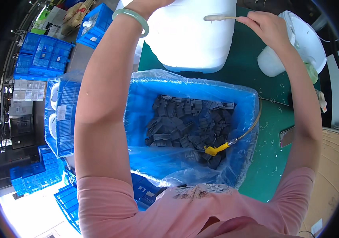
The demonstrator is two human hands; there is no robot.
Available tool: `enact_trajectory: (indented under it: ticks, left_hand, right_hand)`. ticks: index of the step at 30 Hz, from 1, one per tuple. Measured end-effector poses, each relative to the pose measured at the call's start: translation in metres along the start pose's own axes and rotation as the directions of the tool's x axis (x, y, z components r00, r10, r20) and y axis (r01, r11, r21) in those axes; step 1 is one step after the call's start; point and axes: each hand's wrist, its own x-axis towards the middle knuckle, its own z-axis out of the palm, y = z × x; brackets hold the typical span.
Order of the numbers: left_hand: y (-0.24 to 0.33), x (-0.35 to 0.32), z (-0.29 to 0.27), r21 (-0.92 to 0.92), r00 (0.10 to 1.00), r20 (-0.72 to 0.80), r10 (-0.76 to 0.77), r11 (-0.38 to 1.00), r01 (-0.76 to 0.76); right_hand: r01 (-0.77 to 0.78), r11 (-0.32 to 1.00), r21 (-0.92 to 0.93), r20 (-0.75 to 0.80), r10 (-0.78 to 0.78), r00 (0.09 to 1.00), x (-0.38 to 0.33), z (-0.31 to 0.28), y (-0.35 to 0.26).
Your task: The person trims plastic parts with a blade, inserts small plastic components into them, and cleans the stacked parts with an air gun. Then, the person packs the parts into a plastic bag within a crate, ties the bag shut, and stacks the crate onto a pile of crates.
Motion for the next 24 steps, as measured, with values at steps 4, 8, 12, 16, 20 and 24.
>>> enact_trajectory:
  ticks: [4,8,12,16,20,24]
  left_hand:
    - [0.006,-0.002,-0.006,-0.020,0.999,0.006,-0.042,0.999,0.042]
    - [0.007,-0.002,-0.010,-0.076,0.991,0.093,-0.092,0.992,0.099]
    - [0.016,0.000,-0.009,-0.117,0.988,0.090,-0.123,0.984,0.133]
    - [0.010,-0.001,-0.010,-0.078,0.988,0.097,-0.120,0.989,0.128]
    - [0.008,-0.001,-0.011,-0.089,0.994,0.086,-0.074,0.993,0.081]
    - [0.010,-0.001,-0.011,-0.120,0.977,0.155,-0.145,0.979,0.164]
  right_hand:
    - [0.023,0.998,0.060,0.052,-0.026,0.998,0.000,0.017,0.024]
    - [0.026,0.992,0.126,0.050,-0.033,0.998,0.010,0.024,0.020]
    - [0.005,0.984,0.181,0.123,-0.028,0.992,0.000,0.034,0.036]
    - [-0.012,0.985,0.170,0.077,-0.001,0.997,0.015,0.031,0.024]
    - [-0.085,0.977,0.193,0.134,0.060,0.989,0.000,0.042,0.038]
    - [-0.057,0.984,0.166,0.090,0.043,0.995,0.011,0.038,0.012]
